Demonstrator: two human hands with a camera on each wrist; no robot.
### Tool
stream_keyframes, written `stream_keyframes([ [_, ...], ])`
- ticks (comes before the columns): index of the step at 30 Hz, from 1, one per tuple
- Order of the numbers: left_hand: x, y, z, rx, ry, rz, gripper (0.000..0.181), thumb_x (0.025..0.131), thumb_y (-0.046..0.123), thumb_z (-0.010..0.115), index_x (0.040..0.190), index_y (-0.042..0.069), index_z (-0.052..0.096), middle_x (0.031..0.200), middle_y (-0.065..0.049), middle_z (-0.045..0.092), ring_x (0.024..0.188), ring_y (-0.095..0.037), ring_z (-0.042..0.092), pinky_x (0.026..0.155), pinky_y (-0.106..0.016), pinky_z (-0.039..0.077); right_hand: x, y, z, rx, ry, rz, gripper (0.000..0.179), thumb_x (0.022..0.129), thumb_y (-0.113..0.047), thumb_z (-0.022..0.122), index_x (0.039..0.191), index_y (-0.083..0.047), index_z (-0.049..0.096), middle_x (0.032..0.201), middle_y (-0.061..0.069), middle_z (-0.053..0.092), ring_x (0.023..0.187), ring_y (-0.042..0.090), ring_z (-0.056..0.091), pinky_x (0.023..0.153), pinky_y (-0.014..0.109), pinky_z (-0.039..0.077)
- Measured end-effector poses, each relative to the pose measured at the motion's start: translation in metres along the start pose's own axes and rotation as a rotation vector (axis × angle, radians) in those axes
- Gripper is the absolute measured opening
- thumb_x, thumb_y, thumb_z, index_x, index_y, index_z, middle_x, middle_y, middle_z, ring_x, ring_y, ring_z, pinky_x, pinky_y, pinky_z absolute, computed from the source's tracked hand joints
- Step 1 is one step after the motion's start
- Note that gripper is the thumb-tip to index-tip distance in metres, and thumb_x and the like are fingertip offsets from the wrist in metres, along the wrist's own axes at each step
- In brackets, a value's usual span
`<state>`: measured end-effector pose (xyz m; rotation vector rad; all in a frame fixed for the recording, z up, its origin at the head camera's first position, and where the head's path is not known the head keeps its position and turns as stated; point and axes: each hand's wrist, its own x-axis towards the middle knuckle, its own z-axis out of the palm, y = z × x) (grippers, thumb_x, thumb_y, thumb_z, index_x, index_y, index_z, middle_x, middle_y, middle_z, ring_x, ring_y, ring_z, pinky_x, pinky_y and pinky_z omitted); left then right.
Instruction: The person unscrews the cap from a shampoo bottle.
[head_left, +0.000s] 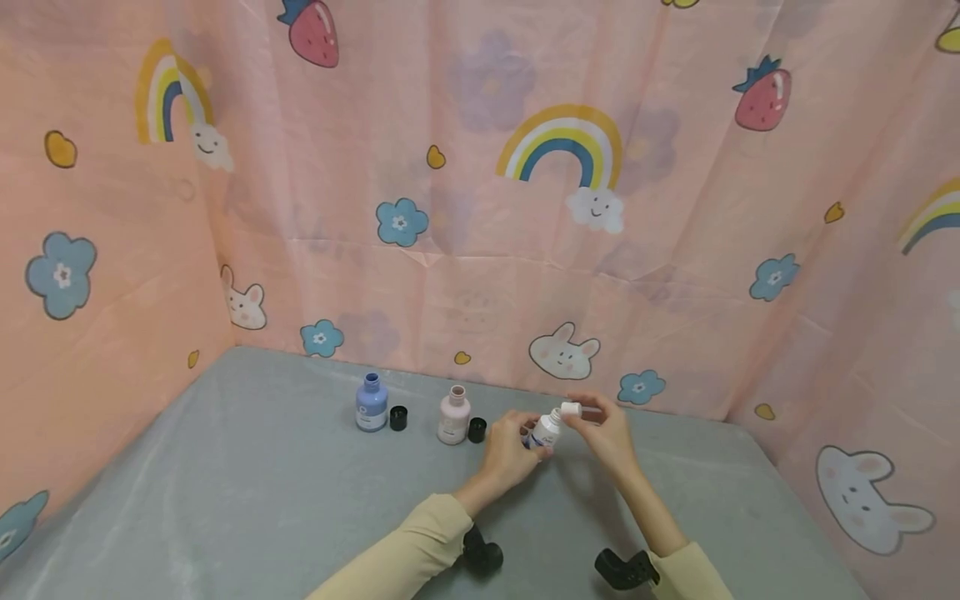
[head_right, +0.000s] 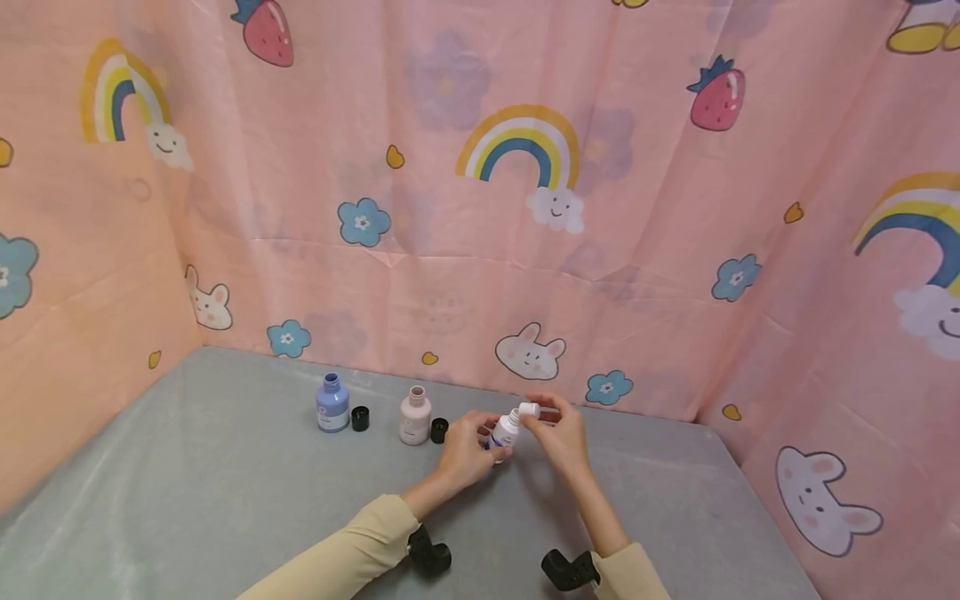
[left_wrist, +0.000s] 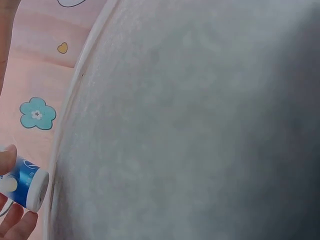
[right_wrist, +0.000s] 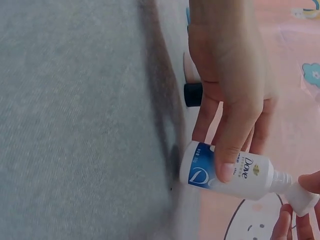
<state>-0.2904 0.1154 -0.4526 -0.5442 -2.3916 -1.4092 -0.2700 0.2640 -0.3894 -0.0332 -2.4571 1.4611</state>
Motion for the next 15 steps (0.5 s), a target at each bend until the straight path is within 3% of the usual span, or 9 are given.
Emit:
stream_keyframes([
  [15, 0.0028, -0.0006, 0.0088, -0.095, 0.080, -0.049, 0.044, 0.069, 0.010, 0.085, 0.109, 0.004, 0.068, 0.098, -0.009, 0.069, 0.083, -0.017, 0.067, 0.069, -0.019, 0.052, -0.0010, 0.0034, -0.0072, -0.019, 0.002, -0.013, 0.034, 0.084, -0.006, 0.070, 0.117, 0.000, 0.064, 0.118, 0.018, 0.063, 0.102, 0.025, 0.061, 0.075, 0.017, 0.048],
])
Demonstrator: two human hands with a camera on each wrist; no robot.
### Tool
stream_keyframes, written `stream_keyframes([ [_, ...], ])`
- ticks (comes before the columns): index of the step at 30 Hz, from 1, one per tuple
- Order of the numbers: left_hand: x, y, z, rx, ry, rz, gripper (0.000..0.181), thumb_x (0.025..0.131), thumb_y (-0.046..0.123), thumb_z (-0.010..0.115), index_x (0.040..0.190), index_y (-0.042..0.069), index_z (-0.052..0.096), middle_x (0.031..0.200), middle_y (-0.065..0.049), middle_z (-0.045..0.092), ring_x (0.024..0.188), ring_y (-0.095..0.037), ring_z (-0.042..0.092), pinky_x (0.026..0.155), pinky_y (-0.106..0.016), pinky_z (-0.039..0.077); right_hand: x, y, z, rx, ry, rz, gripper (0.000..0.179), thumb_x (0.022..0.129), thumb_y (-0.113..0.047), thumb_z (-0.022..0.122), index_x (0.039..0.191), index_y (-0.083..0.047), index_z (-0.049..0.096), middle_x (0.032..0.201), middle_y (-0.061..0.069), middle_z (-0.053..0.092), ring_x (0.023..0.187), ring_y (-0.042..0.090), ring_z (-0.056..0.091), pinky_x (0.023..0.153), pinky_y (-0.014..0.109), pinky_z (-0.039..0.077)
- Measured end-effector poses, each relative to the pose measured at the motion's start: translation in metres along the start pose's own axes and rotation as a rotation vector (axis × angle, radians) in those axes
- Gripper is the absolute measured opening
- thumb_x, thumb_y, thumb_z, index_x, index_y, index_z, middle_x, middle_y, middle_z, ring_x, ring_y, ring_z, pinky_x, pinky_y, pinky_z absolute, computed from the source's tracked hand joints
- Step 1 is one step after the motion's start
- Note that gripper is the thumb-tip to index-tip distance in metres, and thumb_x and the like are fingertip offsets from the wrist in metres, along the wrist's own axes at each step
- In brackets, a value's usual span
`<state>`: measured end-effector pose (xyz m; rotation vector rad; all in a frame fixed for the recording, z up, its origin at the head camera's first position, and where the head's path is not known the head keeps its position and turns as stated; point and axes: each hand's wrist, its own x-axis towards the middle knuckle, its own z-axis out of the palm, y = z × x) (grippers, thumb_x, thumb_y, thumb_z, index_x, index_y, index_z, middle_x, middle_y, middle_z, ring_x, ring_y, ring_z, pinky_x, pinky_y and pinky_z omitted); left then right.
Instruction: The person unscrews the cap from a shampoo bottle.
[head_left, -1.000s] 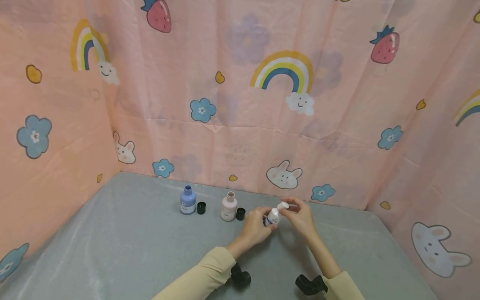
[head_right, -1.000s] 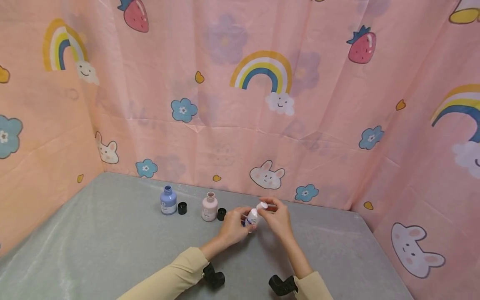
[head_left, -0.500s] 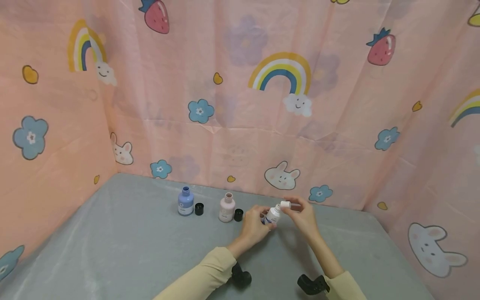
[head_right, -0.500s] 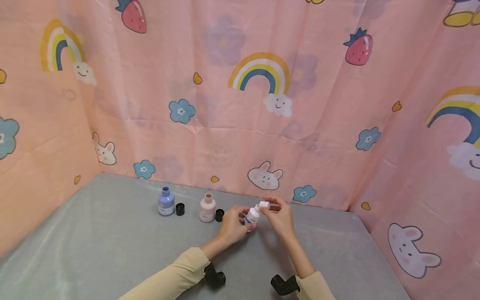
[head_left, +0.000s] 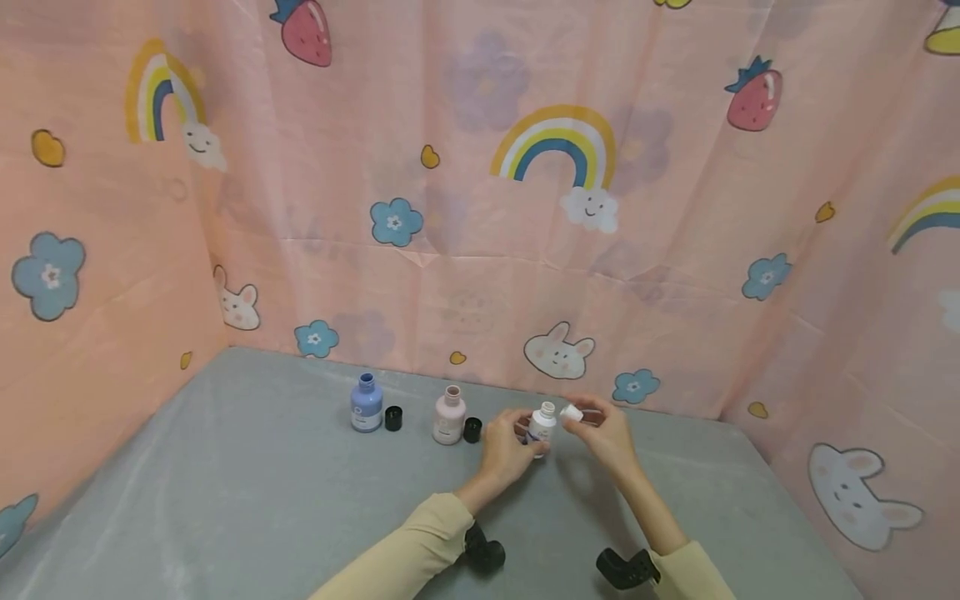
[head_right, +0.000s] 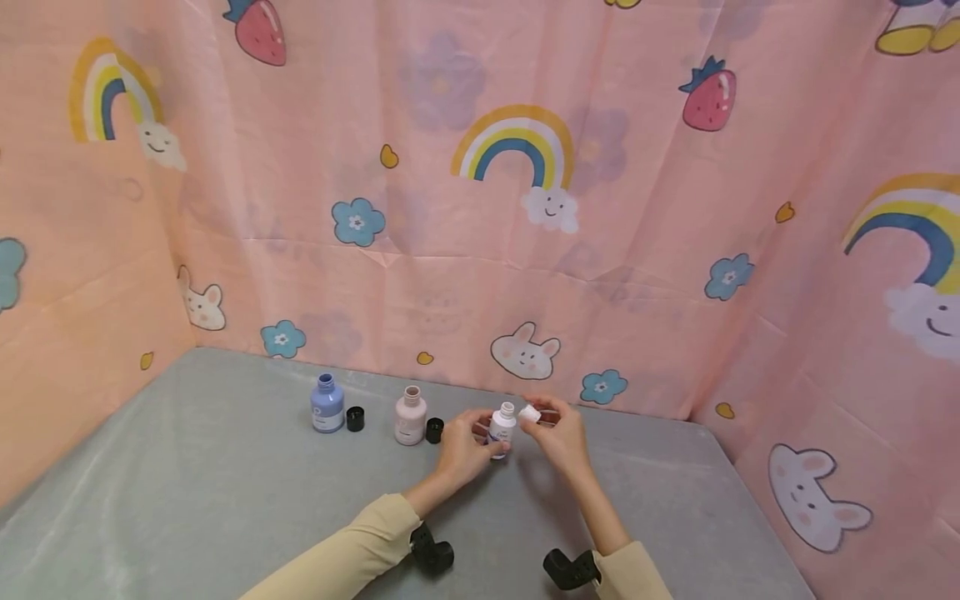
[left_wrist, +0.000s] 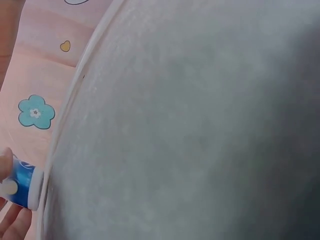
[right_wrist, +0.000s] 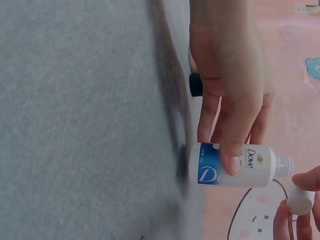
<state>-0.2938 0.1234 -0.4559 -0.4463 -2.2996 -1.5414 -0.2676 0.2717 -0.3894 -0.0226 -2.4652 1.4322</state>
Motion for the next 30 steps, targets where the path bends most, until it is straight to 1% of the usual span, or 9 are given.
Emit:
stream_keyframes([
  [4, -0.001, -0.002, 0.000, 0.007, 0.032, 0.011, 0.043, 0.067, 0.007, 0.086, 0.107, 0.004, 0.069, 0.097, -0.010, 0.070, 0.083, -0.019, 0.068, 0.068, -0.021, 0.053, 0.002, 0.002, 0.000, -0.010, -0.017, 0.006, 0.035, 0.084, -0.006, 0.069, 0.118, -0.001, 0.065, 0.122, 0.017, 0.063, 0.105, 0.026, 0.059, 0.076, 0.018, 0.047],
  [7, 0.000, -0.003, 0.001, 0.003, 0.035, 0.010, 0.043, 0.067, 0.005, 0.085, 0.106, 0.003, 0.068, 0.099, -0.011, 0.070, 0.084, -0.019, 0.068, 0.070, -0.023, 0.054, 0.004, 0.003, -0.001, -0.016, -0.014, 0.010, 0.036, 0.084, -0.006, 0.069, 0.120, -0.001, 0.064, 0.121, 0.018, 0.062, 0.105, 0.028, 0.059, 0.074, 0.017, 0.048],
  [11, 0.001, -0.003, 0.001, -0.009, 0.026, -0.008, 0.043, 0.068, 0.005, 0.084, 0.108, 0.003, 0.068, 0.101, -0.011, 0.070, 0.085, -0.019, 0.069, 0.072, -0.024, 0.055, 0.003, 0.004, -0.004, -0.024, -0.010, 0.019, 0.038, 0.085, -0.009, 0.070, 0.121, -0.002, 0.064, 0.121, 0.019, 0.062, 0.106, 0.029, 0.060, 0.072, 0.018, 0.047],
  [15, 0.000, -0.003, 0.001, 0.004, 0.018, -0.014, 0.043, 0.068, 0.006, 0.085, 0.108, 0.003, 0.068, 0.100, -0.011, 0.071, 0.085, -0.019, 0.068, 0.071, -0.023, 0.054, 0.002, 0.006, -0.005, -0.047, -0.017, 0.023, 0.038, 0.085, -0.012, 0.071, 0.121, -0.002, 0.064, 0.123, 0.019, 0.063, 0.107, 0.031, 0.060, 0.073, 0.019, 0.047],
  [18, -0.001, -0.004, 0.001, 0.011, 0.008, -0.013, 0.043, 0.068, 0.006, 0.084, 0.108, 0.003, 0.068, 0.100, -0.011, 0.070, 0.085, -0.019, 0.068, 0.071, -0.023, 0.054, 0.002, 0.009, -0.004, -0.072, -0.015, 0.015, 0.036, 0.085, -0.012, 0.071, 0.119, -0.002, 0.065, 0.120, 0.019, 0.064, 0.107, 0.032, 0.061, 0.074, 0.022, 0.048],
  [22, -0.002, -0.002, 0.000, -0.007, -0.018, -0.028, 0.043, 0.070, 0.004, 0.083, 0.110, 0.002, 0.067, 0.102, -0.012, 0.070, 0.087, -0.019, 0.068, 0.073, -0.025, 0.055, 0.003, 0.013, -0.003, -0.104, -0.001, -0.002, 0.033, 0.084, -0.010, 0.072, 0.116, -0.002, 0.067, 0.116, 0.020, 0.066, 0.103, 0.032, 0.062, 0.074, 0.024, 0.049],
  [25, -0.003, -0.001, -0.001, -0.027, -0.038, -0.049, 0.047, 0.071, 0.004, 0.082, 0.115, 0.000, 0.065, 0.103, -0.013, 0.071, 0.086, -0.020, 0.069, 0.073, -0.026, 0.055, 0.003, 0.016, -0.002, -0.118, 0.003, -0.004, 0.033, 0.082, -0.009, 0.073, 0.114, -0.002, 0.068, 0.115, 0.020, 0.066, 0.100, 0.031, 0.061, 0.074, 0.025, 0.048],
  [28, -0.003, -0.001, -0.003, -0.051, -0.042, -0.061, 0.048, 0.074, 0.004, 0.080, 0.118, -0.001, 0.062, 0.103, -0.015, 0.071, 0.085, -0.022, 0.070, 0.073, -0.028, 0.056, 0.004, 0.018, -0.002, -0.114, -0.004, 0.000, 0.033, 0.081, -0.009, 0.074, 0.113, -0.002, 0.068, 0.114, 0.021, 0.067, 0.099, 0.032, 0.062, 0.073, 0.024, 0.048],
  [30, -0.003, 0.000, -0.004, -0.060, -0.043, -0.064, 0.046, 0.075, 0.005, 0.079, 0.118, 0.000, 0.062, 0.103, -0.016, 0.071, 0.086, -0.024, 0.070, 0.075, -0.029, 0.056, 0.004, 0.019, -0.002, -0.107, -0.013, 0.002, 0.034, 0.080, -0.008, 0.074, 0.113, -0.001, 0.067, 0.114, 0.022, 0.066, 0.099, 0.033, 0.063, 0.072, 0.024, 0.049],
])
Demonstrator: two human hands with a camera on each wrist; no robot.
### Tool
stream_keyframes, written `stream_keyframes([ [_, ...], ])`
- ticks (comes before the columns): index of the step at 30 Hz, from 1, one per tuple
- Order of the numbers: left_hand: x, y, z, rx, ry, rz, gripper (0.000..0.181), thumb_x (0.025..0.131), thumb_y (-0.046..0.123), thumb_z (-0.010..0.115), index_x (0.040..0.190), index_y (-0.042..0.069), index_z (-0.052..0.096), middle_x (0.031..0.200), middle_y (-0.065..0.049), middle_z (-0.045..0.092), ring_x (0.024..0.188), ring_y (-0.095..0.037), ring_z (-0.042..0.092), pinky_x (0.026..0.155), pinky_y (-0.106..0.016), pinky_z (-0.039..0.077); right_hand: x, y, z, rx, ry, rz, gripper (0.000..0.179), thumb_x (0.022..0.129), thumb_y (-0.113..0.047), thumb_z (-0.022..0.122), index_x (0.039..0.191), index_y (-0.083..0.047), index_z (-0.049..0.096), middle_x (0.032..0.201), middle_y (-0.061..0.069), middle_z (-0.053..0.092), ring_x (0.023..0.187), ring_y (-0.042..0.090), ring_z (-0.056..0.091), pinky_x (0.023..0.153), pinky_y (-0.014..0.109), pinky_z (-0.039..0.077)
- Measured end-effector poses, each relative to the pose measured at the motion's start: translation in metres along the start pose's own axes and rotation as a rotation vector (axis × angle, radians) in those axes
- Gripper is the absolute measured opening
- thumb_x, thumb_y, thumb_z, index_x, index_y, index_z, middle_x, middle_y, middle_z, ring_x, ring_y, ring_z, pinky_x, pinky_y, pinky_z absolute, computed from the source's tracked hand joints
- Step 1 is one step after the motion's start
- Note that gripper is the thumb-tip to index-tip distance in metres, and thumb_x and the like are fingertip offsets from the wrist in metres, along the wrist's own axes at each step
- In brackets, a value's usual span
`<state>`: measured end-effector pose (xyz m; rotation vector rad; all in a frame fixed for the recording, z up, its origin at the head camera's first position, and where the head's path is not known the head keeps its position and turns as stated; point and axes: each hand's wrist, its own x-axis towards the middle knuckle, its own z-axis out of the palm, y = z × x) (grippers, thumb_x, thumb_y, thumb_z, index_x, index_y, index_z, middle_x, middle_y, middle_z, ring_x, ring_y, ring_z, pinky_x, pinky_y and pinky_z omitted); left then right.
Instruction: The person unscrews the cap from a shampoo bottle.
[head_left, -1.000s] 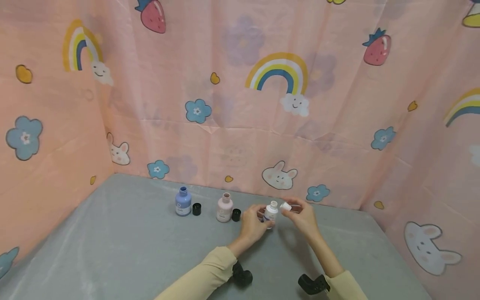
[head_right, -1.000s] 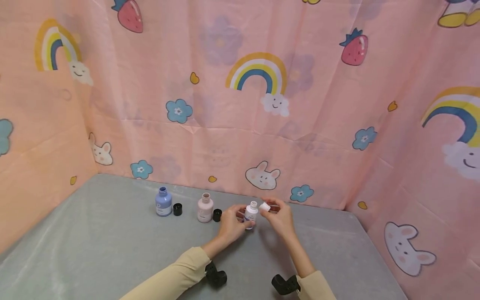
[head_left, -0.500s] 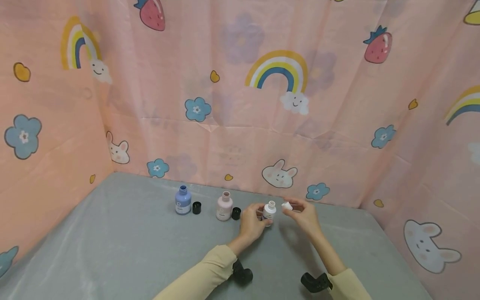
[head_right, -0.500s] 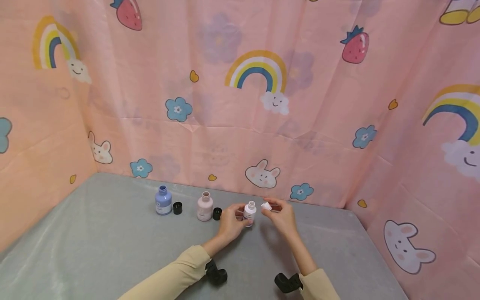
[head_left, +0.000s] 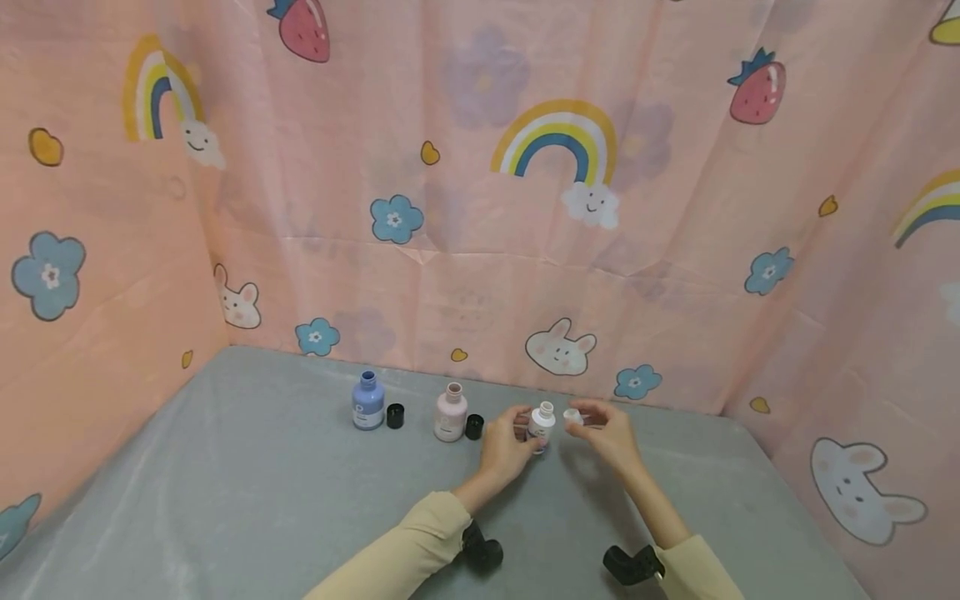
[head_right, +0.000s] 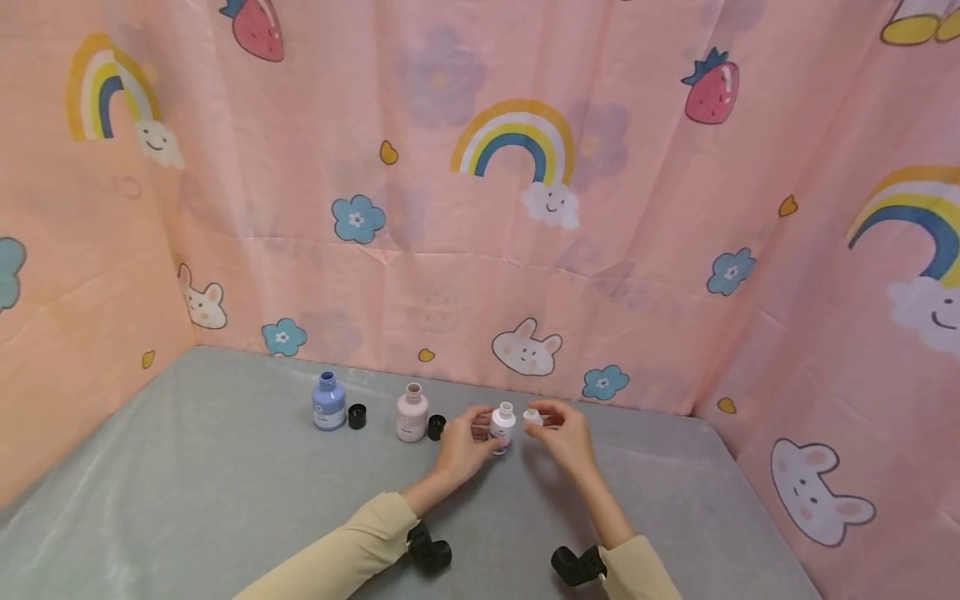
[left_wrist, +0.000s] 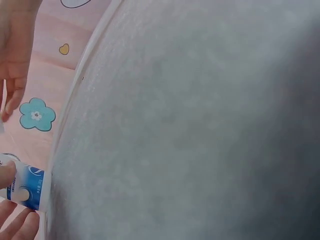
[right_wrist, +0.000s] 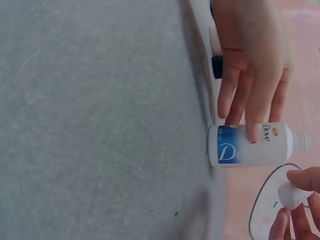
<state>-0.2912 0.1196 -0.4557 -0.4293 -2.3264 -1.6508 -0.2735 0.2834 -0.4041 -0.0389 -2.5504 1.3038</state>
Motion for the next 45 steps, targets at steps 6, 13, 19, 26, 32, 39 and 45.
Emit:
stream_keyframes([
  [6, -0.001, 0.001, -0.005, 0.017, -0.013, 0.015, 0.039, 0.079, 0.008, 0.076, 0.116, 0.003, 0.064, 0.103, -0.014, 0.072, 0.085, -0.023, 0.070, 0.074, -0.029, 0.056, 0.002, 0.005, 0.002, 0.015, -0.030, 0.009, 0.035, 0.080, -0.005, 0.073, 0.113, 0.001, 0.066, 0.115, 0.023, 0.066, 0.101, 0.034, 0.064, 0.075, 0.027, 0.052],
  [13, -0.004, -0.002, -0.013, -0.023, -0.084, 0.013, 0.039, 0.083, 0.006, 0.072, 0.120, 0.001, 0.061, 0.111, -0.018, 0.069, 0.091, -0.029, 0.071, 0.076, -0.030, 0.057, 0.002, 0.009, 0.005, -0.025, -0.062, 0.008, 0.038, 0.080, -0.005, 0.073, 0.116, 0.004, 0.063, 0.113, 0.026, 0.066, 0.096, 0.035, 0.067, 0.079, 0.035, 0.055],
  [19, -0.007, -0.007, -0.025, -0.011, -0.114, 0.025, 0.034, 0.085, 0.000, 0.066, 0.119, -0.001, 0.062, 0.109, -0.021, 0.069, 0.085, -0.027, 0.072, 0.070, -0.027, 0.057, 0.002, 0.014, 0.009, -0.061, -0.100, 0.002, 0.032, 0.080, -0.003, 0.073, 0.110, 0.006, 0.065, 0.108, 0.025, 0.068, 0.092, 0.032, 0.068, 0.079, 0.038, 0.055],
  [26, -0.010, -0.011, -0.042, 0.023, -0.156, 0.058, 0.026, 0.087, 0.001, 0.064, 0.114, -0.002, 0.065, 0.111, -0.019, 0.069, 0.085, -0.026, 0.071, 0.070, -0.028, 0.056, 0.004, 0.021, 0.011, -0.084, -0.145, -0.009, 0.029, 0.081, -0.002, 0.072, 0.109, 0.004, 0.067, 0.106, 0.023, 0.069, 0.091, 0.029, 0.067, 0.077, 0.038, 0.056],
  [32, -0.015, -0.014, -0.058, 0.052, -0.179, 0.085, 0.022, 0.089, 0.000, 0.061, 0.110, 0.000, 0.067, 0.109, -0.017, 0.070, 0.085, -0.023, 0.070, 0.072, -0.027, 0.055, 0.005, 0.025, 0.015, -0.122, -0.149, -0.036, 0.025, 0.079, 0.001, 0.071, 0.104, 0.003, 0.069, 0.103, 0.021, 0.069, 0.087, 0.028, 0.068, 0.075, 0.038, 0.056],
  [39, -0.018, -0.011, -0.078, 0.093, -0.154, 0.105, 0.017, 0.089, 0.001, 0.060, 0.100, 0.004, 0.073, 0.098, -0.011, 0.074, 0.076, -0.010, 0.063, 0.066, -0.019, 0.049, 0.005, 0.029, 0.017, -0.175, -0.170, -0.053, 0.023, 0.078, 0.001, 0.072, 0.101, 0.000, 0.070, 0.101, 0.018, 0.071, 0.087, 0.027, 0.067, 0.073, 0.039, 0.056],
  [45, -0.017, -0.009, -0.102, 0.176, -0.163, 0.105, 0.020, 0.091, 0.004, 0.060, 0.107, 0.000, 0.071, 0.102, -0.012, 0.074, 0.084, -0.016, 0.068, 0.069, -0.024, 0.053, 0.005, 0.030, 0.017, -0.202, -0.187, -0.056, 0.023, 0.077, 0.000, 0.072, 0.101, 0.000, 0.070, 0.101, 0.018, 0.071, 0.087, 0.028, 0.067, 0.071, 0.039, 0.055],
])
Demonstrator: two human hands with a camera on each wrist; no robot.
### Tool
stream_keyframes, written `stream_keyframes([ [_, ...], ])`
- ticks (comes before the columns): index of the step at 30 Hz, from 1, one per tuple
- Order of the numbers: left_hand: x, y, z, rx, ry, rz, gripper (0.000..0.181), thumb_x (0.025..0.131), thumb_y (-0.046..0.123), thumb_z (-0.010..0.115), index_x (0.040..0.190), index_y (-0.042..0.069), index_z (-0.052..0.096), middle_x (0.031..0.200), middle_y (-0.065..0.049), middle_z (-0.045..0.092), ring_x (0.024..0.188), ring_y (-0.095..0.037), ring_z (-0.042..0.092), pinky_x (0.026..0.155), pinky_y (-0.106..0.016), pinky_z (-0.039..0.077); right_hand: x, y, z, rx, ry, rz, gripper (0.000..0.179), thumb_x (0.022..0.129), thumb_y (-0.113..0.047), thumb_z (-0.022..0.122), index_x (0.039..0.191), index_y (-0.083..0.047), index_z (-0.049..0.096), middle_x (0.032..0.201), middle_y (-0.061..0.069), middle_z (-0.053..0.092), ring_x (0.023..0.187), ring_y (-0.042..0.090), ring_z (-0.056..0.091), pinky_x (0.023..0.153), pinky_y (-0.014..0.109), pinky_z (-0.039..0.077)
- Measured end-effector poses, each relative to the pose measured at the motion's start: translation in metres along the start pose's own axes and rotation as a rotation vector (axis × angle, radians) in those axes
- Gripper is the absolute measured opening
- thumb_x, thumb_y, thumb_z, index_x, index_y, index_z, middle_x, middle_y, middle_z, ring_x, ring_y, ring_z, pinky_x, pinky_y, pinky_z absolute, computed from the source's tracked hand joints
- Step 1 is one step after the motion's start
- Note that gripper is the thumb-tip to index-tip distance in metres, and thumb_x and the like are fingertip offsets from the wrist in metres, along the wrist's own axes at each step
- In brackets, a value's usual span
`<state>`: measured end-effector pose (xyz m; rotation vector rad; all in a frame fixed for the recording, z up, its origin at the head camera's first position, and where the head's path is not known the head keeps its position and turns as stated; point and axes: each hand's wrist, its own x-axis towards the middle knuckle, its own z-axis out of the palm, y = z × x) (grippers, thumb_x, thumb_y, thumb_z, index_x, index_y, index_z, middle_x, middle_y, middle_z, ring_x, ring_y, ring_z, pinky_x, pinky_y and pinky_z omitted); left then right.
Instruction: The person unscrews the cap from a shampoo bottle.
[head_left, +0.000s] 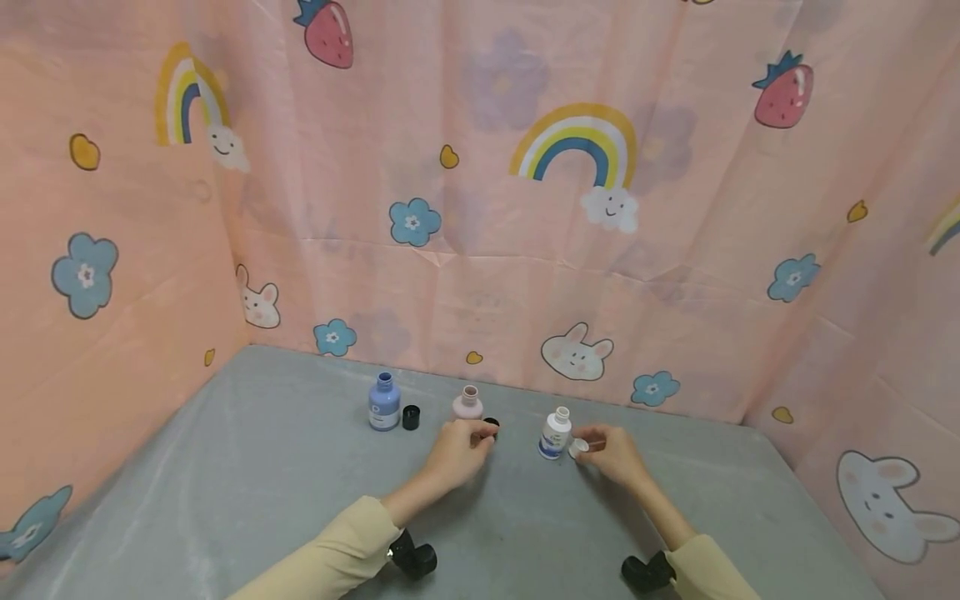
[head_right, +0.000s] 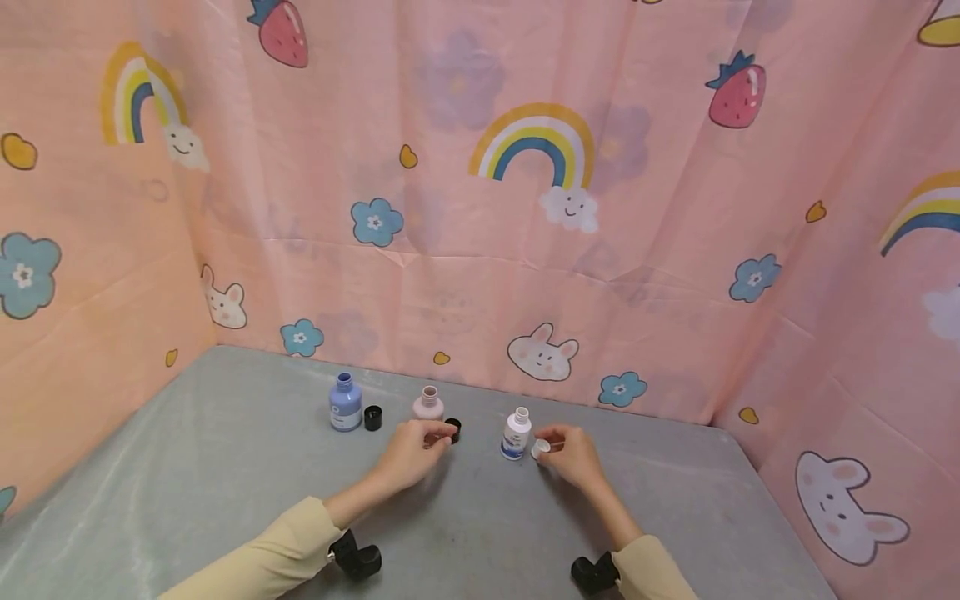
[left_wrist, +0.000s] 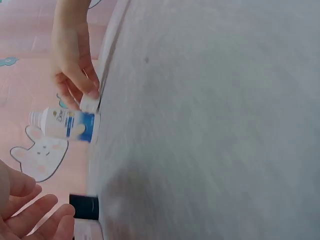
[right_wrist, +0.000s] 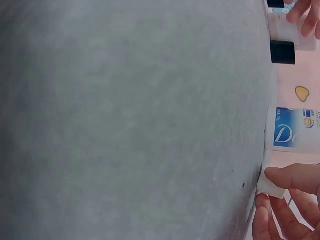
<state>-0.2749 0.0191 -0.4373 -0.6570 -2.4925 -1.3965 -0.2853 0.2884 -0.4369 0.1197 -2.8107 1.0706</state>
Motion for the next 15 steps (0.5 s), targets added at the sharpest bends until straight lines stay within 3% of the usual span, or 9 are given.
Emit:
stream_keyframes([
  [4, -0.005, -0.005, -0.015, 0.054, -0.030, -0.015, 0.023, 0.092, 0.005, 0.057, 0.110, -0.001, 0.070, 0.106, -0.014, 0.072, 0.077, -0.013, 0.065, 0.060, -0.022, 0.049, 0.000, 0.001, 0.000, 0.001, -0.013, -0.005, 0.024, 0.077, 0.000, 0.072, 0.101, 0.000, 0.070, 0.100, 0.017, 0.071, 0.087, 0.027, 0.067, 0.071, 0.038, 0.055],
  [8, -0.018, -0.009, -0.034, 0.093, -0.054, -0.023, 0.026, 0.092, 0.002, 0.053, 0.113, -0.002, 0.068, 0.102, -0.017, 0.072, 0.058, -0.003, 0.048, 0.053, -0.019, 0.042, -0.002, 0.002, -0.002, 0.014, -0.045, -0.015, 0.026, 0.078, -0.002, 0.074, 0.104, 0.000, 0.069, 0.100, 0.016, 0.070, 0.086, 0.025, 0.067, 0.069, 0.035, 0.055],
  [10, -0.026, -0.011, -0.046, 0.118, -0.049, -0.018, 0.026, 0.091, 0.000, 0.053, 0.112, -0.003, 0.068, 0.102, -0.018, 0.072, 0.053, -0.004, 0.042, 0.056, -0.022, 0.044, -0.004, 0.003, -0.005, 0.023, -0.065, -0.023, 0.026, 0.079, -0.003, 0.073, 0.105, 0.000, 0.068, 0.101, 0.016, 0.070, 0.087, 0.024, 0.067, 0.070, 0.033, 0.055],
  [12, -0.034, -0.014, -0.059, 0.168, -0.018, 0.001, 0.025, 0.090, -0.001, 0.055, 0.110, -0.003, 0.069, 0.102, -0.017, 0.072, 0.058, -0.010, 0.054, 0.065, -0.030, 0.051, -0.007, 0.004, -0.009, 0.024, -0.076, -0.038, 0.025, 0.082, -0.005, 0.071, 0.106, 0.000, 0.067, 0.103, 0.016, 0.070, 0.088, 0.025, 0.067, 0.072, 0.033, 0.055],
  [15, -0.042, -0.021, -0.081, 0.255, 0.038, 0.024, 0.021, 0.089, -0.001, 0.058, 0.106, -0.002, 0.071, 0.109, -0.015, 0.071, 0.088, -0.024, 0.067, 0.085, -0.042, 0.052, -0.013, 0.005, -0.017, 0.004, -0.080, -0.072, 0.024, 0.087, -0.009, 0.067, 0.109, 0.000, 0.066, 0.107, 0.017, 0.069, 0.093, 0.027, 0.066, 0.075, 0.036, 0.055],
])
